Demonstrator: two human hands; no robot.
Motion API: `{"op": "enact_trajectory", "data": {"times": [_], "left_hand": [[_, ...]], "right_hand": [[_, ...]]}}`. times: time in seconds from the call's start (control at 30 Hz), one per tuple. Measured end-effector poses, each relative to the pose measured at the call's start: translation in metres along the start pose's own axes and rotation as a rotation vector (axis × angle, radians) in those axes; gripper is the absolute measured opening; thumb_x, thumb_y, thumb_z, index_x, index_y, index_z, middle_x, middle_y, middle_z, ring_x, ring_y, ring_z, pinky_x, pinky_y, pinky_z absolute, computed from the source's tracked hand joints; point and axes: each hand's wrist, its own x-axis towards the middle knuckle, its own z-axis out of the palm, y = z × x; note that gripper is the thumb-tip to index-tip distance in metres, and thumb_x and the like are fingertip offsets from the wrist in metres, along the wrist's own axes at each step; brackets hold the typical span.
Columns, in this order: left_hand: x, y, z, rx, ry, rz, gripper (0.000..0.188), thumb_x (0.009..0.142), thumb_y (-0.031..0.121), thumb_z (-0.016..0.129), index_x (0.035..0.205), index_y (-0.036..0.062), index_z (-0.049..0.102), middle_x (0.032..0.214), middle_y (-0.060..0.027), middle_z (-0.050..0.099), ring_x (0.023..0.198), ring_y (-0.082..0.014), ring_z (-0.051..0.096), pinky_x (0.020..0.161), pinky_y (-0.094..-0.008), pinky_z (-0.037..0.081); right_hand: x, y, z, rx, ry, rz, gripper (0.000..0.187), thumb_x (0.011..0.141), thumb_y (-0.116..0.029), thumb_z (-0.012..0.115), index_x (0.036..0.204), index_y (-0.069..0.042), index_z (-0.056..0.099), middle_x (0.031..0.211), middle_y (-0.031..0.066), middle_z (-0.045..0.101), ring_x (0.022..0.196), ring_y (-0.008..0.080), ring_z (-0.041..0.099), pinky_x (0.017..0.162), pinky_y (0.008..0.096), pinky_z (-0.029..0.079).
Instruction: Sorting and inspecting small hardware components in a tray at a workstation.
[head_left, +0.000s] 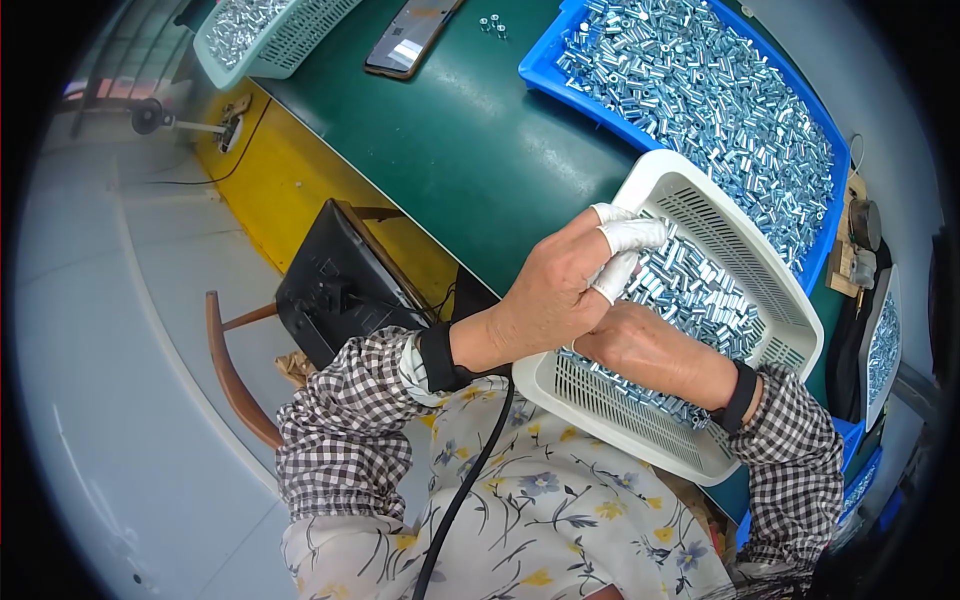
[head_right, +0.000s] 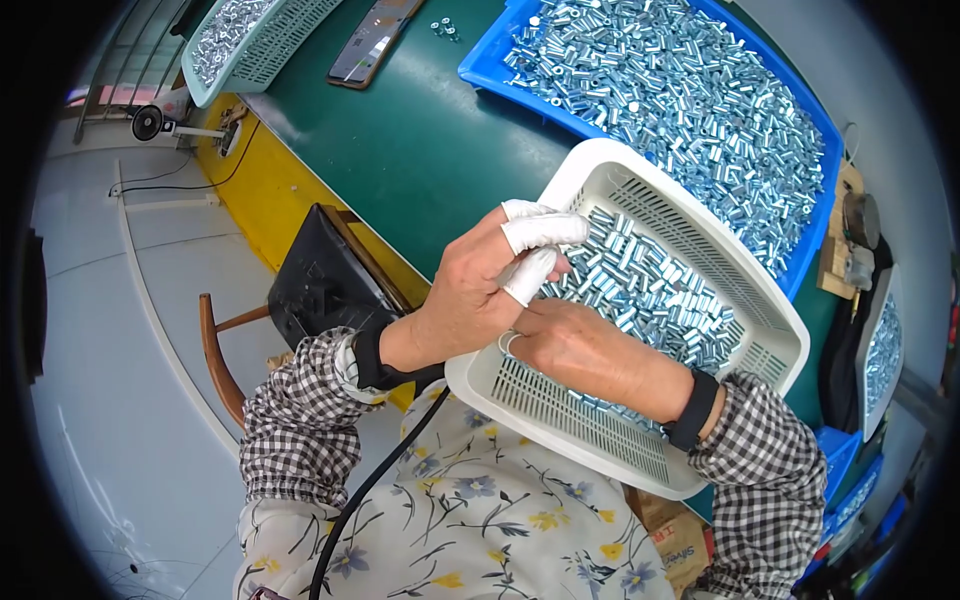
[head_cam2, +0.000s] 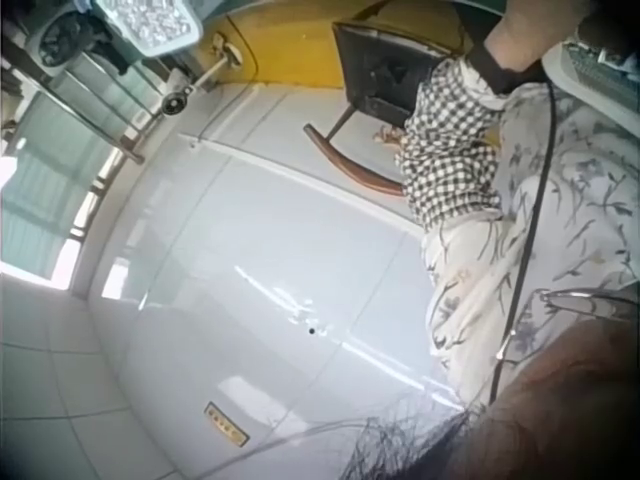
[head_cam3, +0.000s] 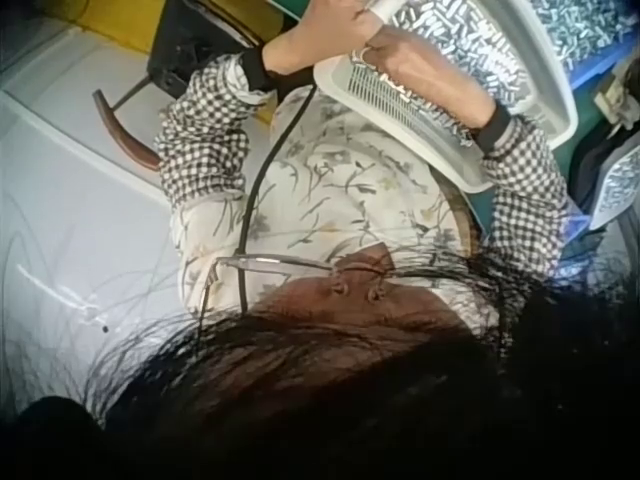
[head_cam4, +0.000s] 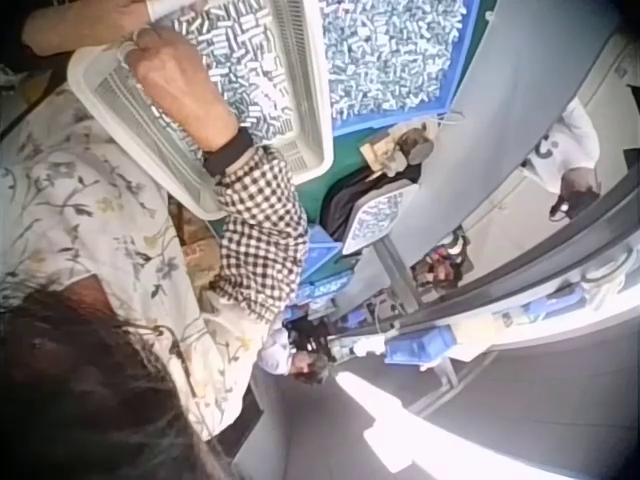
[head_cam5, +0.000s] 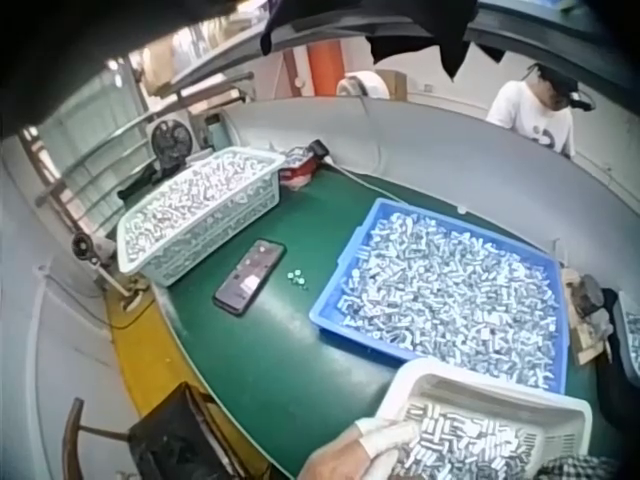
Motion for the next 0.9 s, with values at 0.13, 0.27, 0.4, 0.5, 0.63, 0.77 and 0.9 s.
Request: {"op": "enact_trajectory", "data": {"times": [0.13, 0.27, 0.4, 0.5, 0.63, 0.77, 0.9], "left_hand": [[0.0, 0.001, 0.0, 0.009, -0.007, -0.003, 0.032, 0.082, -0.01, 0.047, 0.108, 0.0024, 0.06, 0.1, -0.0115, 0.057, 0.076, -0.0146, 0.062, 0.063, -0.0245, 0.051], [0.001, 0.001, -0.001, -0.001, 0.011, 0.007, 0.03, 0.083, -0.008, 0.049, 0.109, 0.0023, 0.06, 0.102, -0.0117, 0.057, 0.076, -0.0153, 0.062, 0.066, -0.0249, 0.051], [-0.003, -0.003, 0.001, 0.002, 0.001, 0.013, 0.029, 0.083, -0.007, 0.05, 0.109, 0.0027, 0.06, 0.105, -0.0121, 0.056, 0.078, -0.0158, 0.061, 0.068, -0.0257, 0.051], [-0.006, 0.0, 0.005, -0.049, 0.003, -0.011, 0.03, 0.083, -0.008, 0.05, 0.109, 0.003, 0.06, 0.106, -0.0122, 0.056, 0.085, -0.0173, 0.06, 0.072, -0.0268, 0.05], [-0.005, 0.0, 0.005, -0.11, -0.003, 0.013, 0.03, 0.084, -0.008, 0.05, 0.11, 0.0029, 0.059, 0.107, -0.0121, 0.056, 0.091, -0.0187, 0.058, 0.075, -0.0277, 0.048], [-0.007, -0.008, 0.004, -0.131, 0.006, 0.013, 0.029, 0.084, -0.008, 0.051, 0.11, 0.0025, 0.059, 0.108, -0.0119, 0.056, 0.094, -0.0194, 0.056, 0.078, -0.0281, 0.047], [-0.006, -0.003, 0.002, -0.156, -0.012, 0.032, 0.029, 0.084, -0.007, 0.051, 0.111, 0.0022, 0.059, 0.108, -0.0118, 0.055, 0.092, -0.0189, 0.057, 0.078, -0.028, 0.047]], "right_hand": [[0.005, -0.005, -0.011, 0.015, -0.09, -0.039, 0.004, 0.067, -0.005, 0.057, 0.067, 0.0, 0.057, 0.076, 0.0102, 0.057, 0.079, 0.0232, 0.059, 0.067, 0.0331, 0.05], [0.008, -0.007, -0.017, 0.004, -0.12, -0.044, 0.004, 0.069, -0.003, 0.056, 0.068, 0.001, 0.055, 0.067, 0.0146, 0.056, 0.069, 0.0279, 0.06, 0.061, 0.0361, 0.049], [0.008, -0.01, -0.02, -0.041, -0.166, -0.055, 0.004, 0.07, -0.004, 0.054, 0.07, 0.001, 0.054, 0.07, 0.0146, 0.056, 0.07, 0.0279, 0.06, 0.062, 0.0355, 0.049], [0.005, -0.014, -0.017, -0.087, -0.207, -0.064, 0.006, 0.07, -0.004, 0.054, 0.073, 0.001, 0.055, 0.075, 0.0142, 0.057, 0.074, 0.0267, 0.06, 0.065, 0.0345, 0.05], [0.0, -0.018, -0.012, -0.129, -0.223, -0.036, 0.007, 0.07, -0.006, 0.054, 0.075, 0.0, 0.055, 0.076, 0.0135, 0.057, 0.072, 0.0247, 0.06, 0.062, 0.0337, 0.05], [0.007, -0.012, -0.015, -0.1, -0.221, -0.051, 0.006, 0.072, -0.006, 0.054, 0.074, -0.001, 0.055, 0.071, 0.0126, 0.057, 0.07, 0.0264, 0.061, 0.06, 0.0357, 0.05], [0.011, -0.016, -0.022, -0.082, -0.243, -0.032, 0.006, 0.072, -0.006, 0.054, 0.075, 0.0, 0.054, 0.069, 0.0123, 0.057, 0.069, 0.0276, 0.061, 0.06, 0.037, 0.05]]}}
